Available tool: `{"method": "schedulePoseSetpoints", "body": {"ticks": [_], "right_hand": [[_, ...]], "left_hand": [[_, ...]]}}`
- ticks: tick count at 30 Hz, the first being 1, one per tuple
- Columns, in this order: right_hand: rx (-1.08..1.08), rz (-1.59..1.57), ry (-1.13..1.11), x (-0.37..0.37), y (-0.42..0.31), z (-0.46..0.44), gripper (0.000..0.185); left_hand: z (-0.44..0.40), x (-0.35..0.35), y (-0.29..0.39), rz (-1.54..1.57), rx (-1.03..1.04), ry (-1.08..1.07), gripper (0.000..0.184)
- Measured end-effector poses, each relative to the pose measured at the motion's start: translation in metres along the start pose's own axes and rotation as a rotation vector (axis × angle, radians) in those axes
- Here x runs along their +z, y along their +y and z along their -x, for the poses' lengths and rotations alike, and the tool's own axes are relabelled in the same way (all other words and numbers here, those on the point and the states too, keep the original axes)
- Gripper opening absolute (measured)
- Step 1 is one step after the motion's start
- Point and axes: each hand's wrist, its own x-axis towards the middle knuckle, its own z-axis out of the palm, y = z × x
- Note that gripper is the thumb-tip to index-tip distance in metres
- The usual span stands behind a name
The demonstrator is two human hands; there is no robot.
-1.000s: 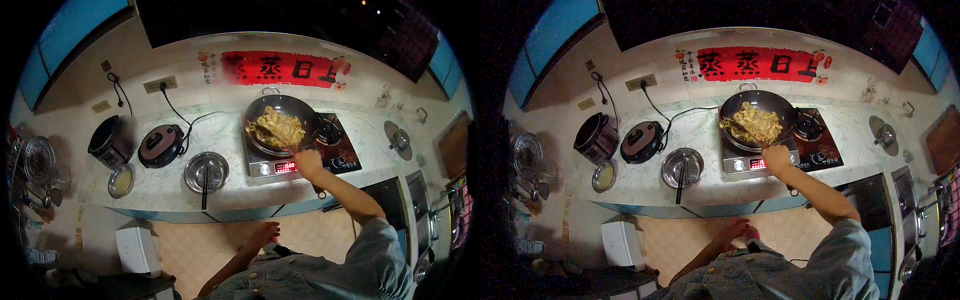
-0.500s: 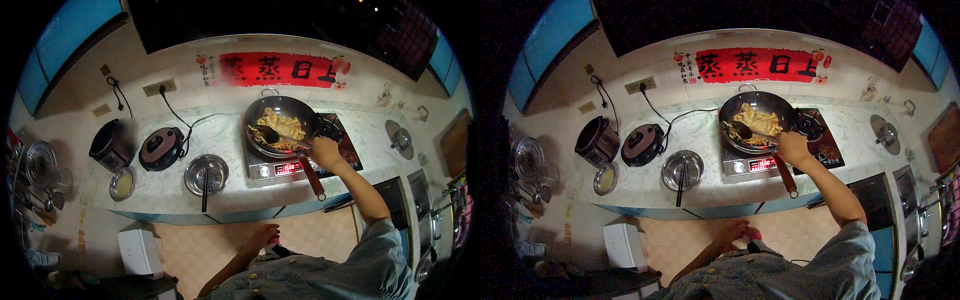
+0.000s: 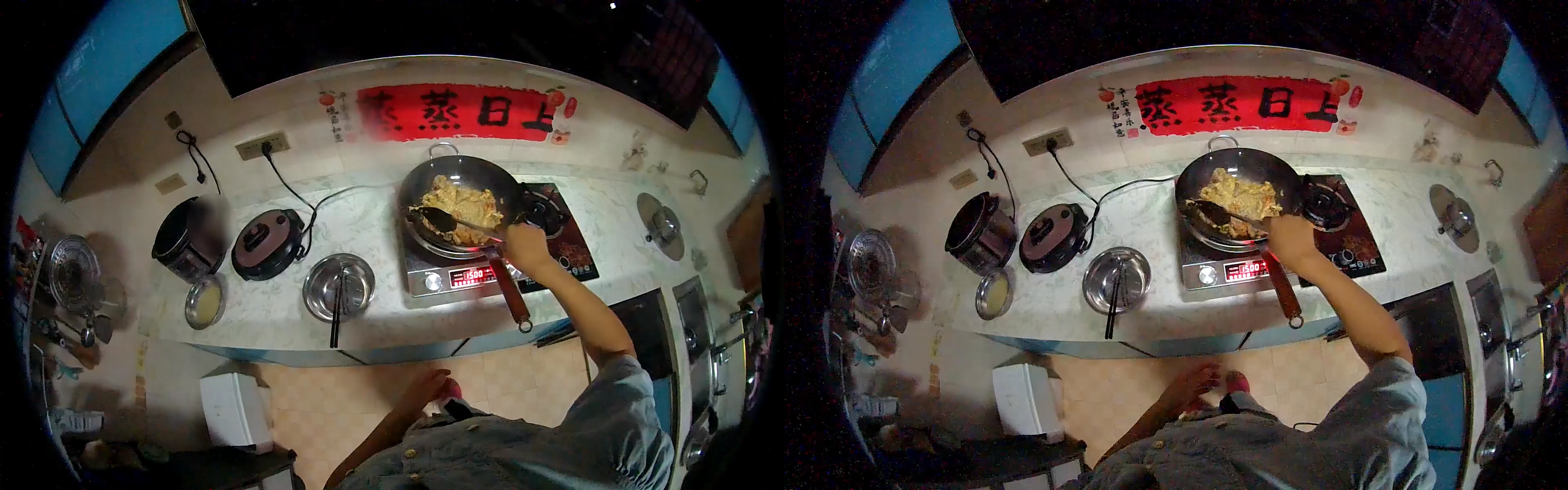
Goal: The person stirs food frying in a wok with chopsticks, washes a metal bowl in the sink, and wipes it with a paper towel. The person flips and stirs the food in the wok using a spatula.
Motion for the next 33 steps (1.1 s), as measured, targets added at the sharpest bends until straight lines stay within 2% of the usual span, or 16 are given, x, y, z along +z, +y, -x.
{"method": "schedulePoseSetpoints", "body": {"ticks": [3,7,9,15,16,19,22,25,27,28,30,31,33], "right_hand": [[-0.061,-0.027,0.064,-0.002,0.007,0.009,0.016],[-0.044,0.014,0.032,-0.019,0.006,0.021,0.019],[-0.082,-0.029,0.119,-0.02,0.007,0.026,0.017],[-0.136,-0.009,0.139,0.022,0.003,0.002,0.013],[-0.088,0.019,0.056,0.032,-0.003,-0.008,0.012],[0.005,0.022,0.054,0.029,-0.018,-0.028,0.013],[0.088,-0.035,0.055,0.029,-0.005,-0.031,0.023],[0.101,-0.127,0.069,-0.004,-0.002,-0.009,0.021],[0.135,-0.137,0.112,0.016,0.014,-0.007,0.022],[0.128,-0.1,0.149,0.023,0.022,-0.004,0.021],[0.142,-0.096,0.205,0.016,0.024,0.006,0.019],[0.148,-0.089,0.206,0.015,0.027,0.009,0.019],[0.195,-0.117,0.188,0.013,0.033,0.014,0.017]], "left_hand": [[0.002,0.001,-0.002,0.016,0.015,0.014,0.034],[0.0,0.003,-0.001,0.014,0.06,0.057,0.033],[-0.001,0.001,-0.001,0.047,0.057,0.019,0.033],[-0.009,-0.004,-0.007,0.053,0.059,0.011,0.032],[-0.008,0.0,-0.004,0.058,0.059,0.011,0.032],[-0.005,0.007,0.001,0.059,-0.006,0.042,0.031],[-0.026,0.004,-0.008,0.095,0.016,-0.044,0.034],[-0.056,0.016,-0.02,0.157,-0.049,-0.155,0.041],[-0.078,0.042,0.001,0.235,-0.161,-0.301,0.046],[-0.086,0.055,0.011,0.233,-0.161,-0.315,0.046],[-0.099,0.079,0.031,0.185,-0.145,-0.214,0.046],[-0.113,0.083,0.03,0.183,-0.146,-0.222,0.046],[-0.14,0.086,0.031,0.385,-0.09,-0.345,0.046]]}}
